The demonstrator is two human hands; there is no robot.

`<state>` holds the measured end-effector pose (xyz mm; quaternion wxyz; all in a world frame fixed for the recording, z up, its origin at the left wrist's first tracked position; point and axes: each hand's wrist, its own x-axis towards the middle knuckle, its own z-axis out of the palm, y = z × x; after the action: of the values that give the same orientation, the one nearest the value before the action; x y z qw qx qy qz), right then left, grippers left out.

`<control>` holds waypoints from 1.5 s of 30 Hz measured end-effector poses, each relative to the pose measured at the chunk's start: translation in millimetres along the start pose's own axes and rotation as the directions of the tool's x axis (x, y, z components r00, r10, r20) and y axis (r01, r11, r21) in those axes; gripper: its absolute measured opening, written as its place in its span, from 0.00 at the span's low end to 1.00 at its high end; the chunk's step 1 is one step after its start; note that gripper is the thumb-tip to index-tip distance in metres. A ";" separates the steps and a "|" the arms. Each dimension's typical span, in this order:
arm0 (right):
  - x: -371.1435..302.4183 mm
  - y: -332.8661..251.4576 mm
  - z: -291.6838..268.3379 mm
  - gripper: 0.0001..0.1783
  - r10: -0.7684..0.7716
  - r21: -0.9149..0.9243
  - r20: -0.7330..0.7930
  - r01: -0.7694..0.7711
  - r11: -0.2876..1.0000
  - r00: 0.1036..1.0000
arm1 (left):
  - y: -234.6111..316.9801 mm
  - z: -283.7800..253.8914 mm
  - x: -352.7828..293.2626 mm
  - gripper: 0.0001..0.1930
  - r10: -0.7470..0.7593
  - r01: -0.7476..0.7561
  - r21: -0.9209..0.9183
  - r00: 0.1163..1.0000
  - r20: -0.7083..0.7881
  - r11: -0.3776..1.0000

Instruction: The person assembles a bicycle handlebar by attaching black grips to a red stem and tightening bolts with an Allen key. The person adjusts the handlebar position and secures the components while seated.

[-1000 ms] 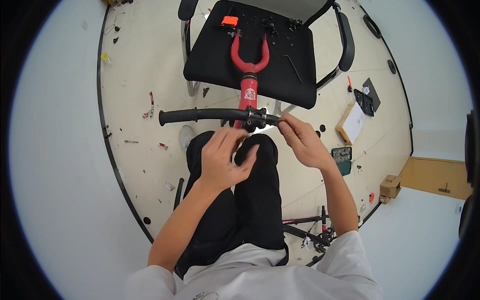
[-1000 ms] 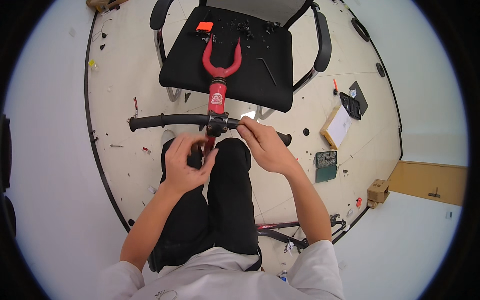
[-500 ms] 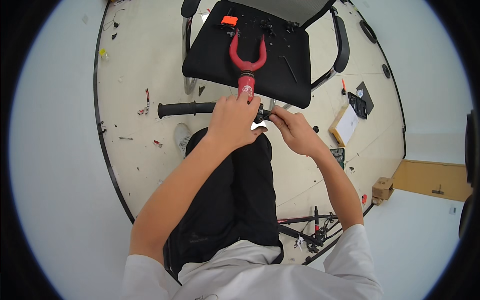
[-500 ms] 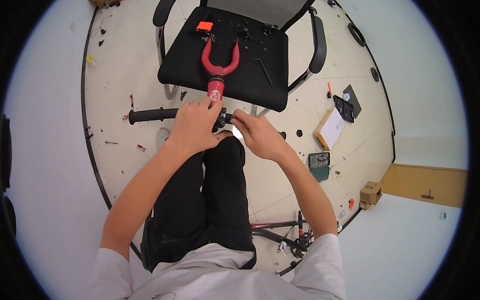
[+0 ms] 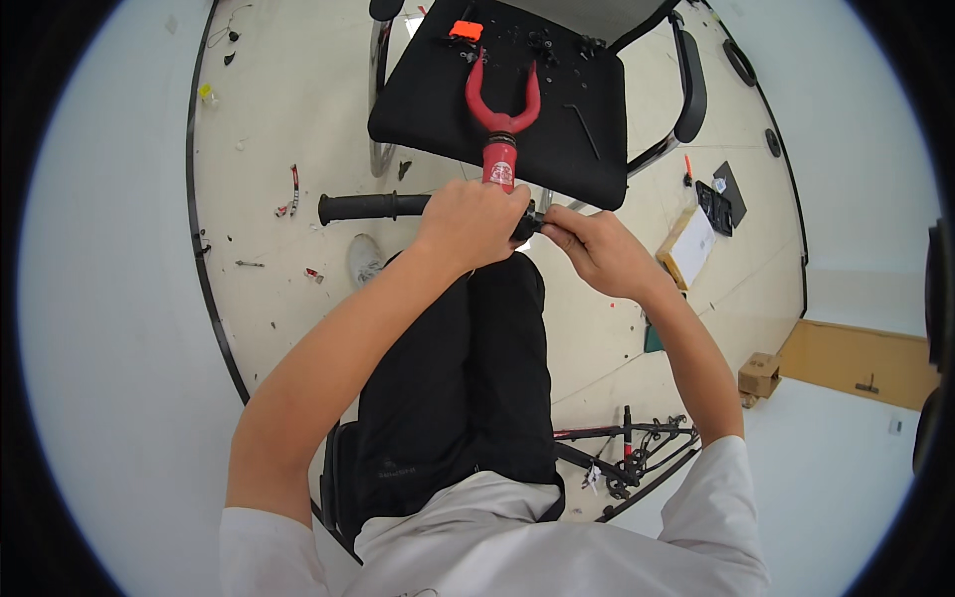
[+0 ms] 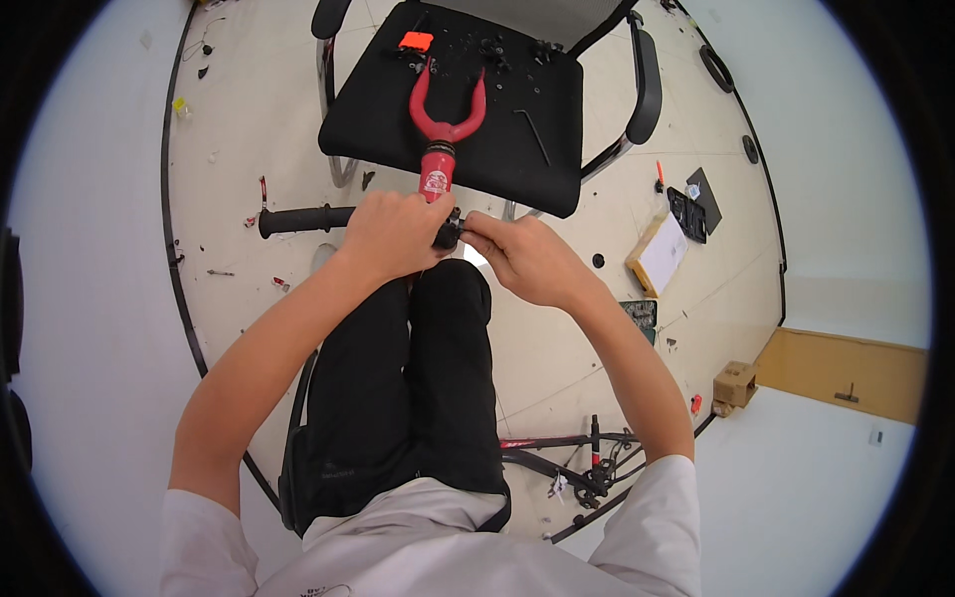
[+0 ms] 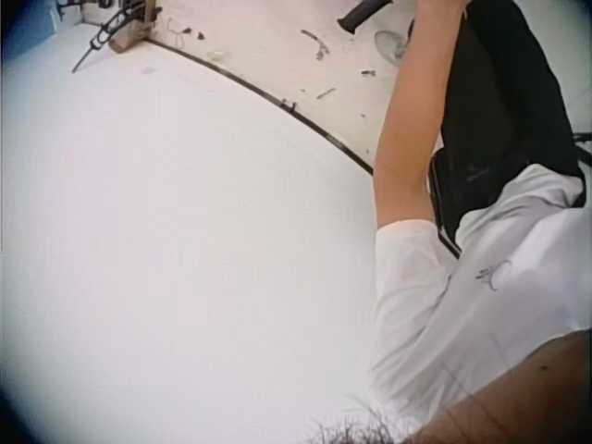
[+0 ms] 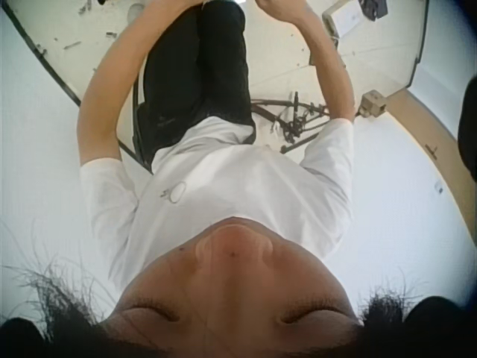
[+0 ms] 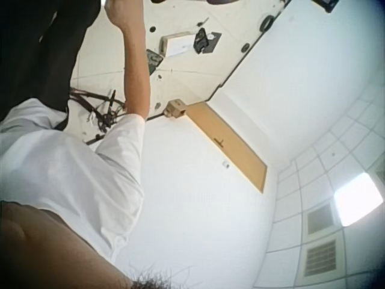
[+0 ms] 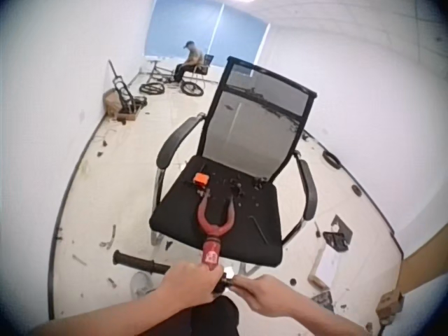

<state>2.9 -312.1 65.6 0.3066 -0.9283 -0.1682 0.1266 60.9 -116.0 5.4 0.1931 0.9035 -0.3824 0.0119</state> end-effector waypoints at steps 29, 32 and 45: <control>28.9 14.7 -26.2 0.22 0.085 0.324 0.590 -0.331 0.886 0.803 | -1.7 1.1 0.3 0.18 -0.015 0.016 -0.043 1.000 0.010 0.999; 26.1 16.6 -20.1 0.22 0.069 0.287 0.566 -0.275 0.918 0.821 | -0.8 0.8 1.8 0.18 -0.019 0.020 -0.023 1.000 0.017 1.000; 32.2 11.9 -32.4 0.22 0.085 0.314 0.535 -0.291 0.904 0.840 | -2.3 4.4 1.3 0.20 -0.017 0.016 -0.039 1.000 -0.018 0.999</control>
<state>46.0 -325.5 79.4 0.4122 -0.7952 -0.1213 0.4278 62.8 -117.0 0.8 0.2144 0.9025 -0.3734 0.0111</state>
